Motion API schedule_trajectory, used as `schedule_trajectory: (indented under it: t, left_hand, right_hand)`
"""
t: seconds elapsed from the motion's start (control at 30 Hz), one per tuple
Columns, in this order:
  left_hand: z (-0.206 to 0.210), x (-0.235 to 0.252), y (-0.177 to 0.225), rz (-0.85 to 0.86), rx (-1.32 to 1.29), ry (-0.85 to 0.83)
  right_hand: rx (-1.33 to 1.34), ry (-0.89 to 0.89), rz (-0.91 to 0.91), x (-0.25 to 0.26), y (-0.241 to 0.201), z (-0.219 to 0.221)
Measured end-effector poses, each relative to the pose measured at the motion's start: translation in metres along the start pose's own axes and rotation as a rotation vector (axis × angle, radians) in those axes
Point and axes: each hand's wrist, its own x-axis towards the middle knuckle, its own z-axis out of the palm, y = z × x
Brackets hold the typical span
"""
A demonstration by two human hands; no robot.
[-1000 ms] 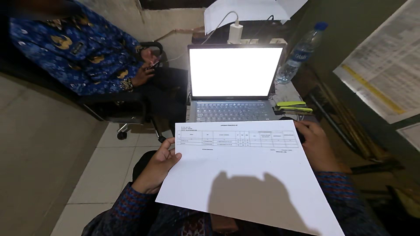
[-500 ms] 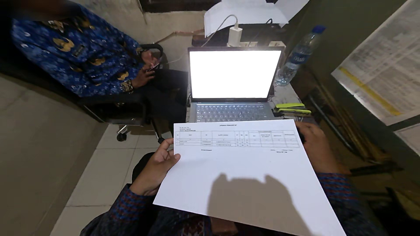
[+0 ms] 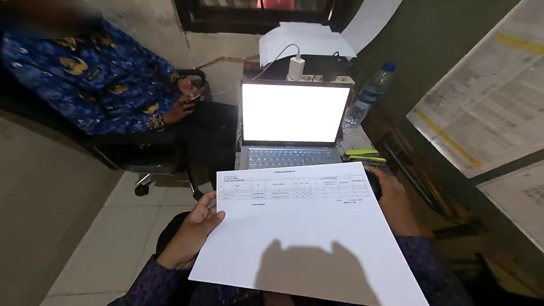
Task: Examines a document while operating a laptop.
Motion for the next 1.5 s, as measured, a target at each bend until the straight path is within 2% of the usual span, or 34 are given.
schedule_trajectory:
  t: [0.47,0.83,1.2,1.5]
  left_hand:
    - [0.019,0.038,0.003,0.112,0.088,0.071]
    - [0.024,0.049,0.004,0.143,0.202,0.112]
    - [0.022,0.030,-0.001,0.124,0.237,0.274]
    - [0.027,0.006,-0.009,0.055,0.222,0.311]
  right_hand:
    - [0.009,0.033,0.022,-0.003,0.000,0.002]
    - [-0.006,0.033,0.038,-0.002,0.002,0.004]
    - [-0.002,0.041,0.014,-0.005,0.000,0.002]
    - [-0.038,0.049,0.126,-0.005,0.003,0.002]
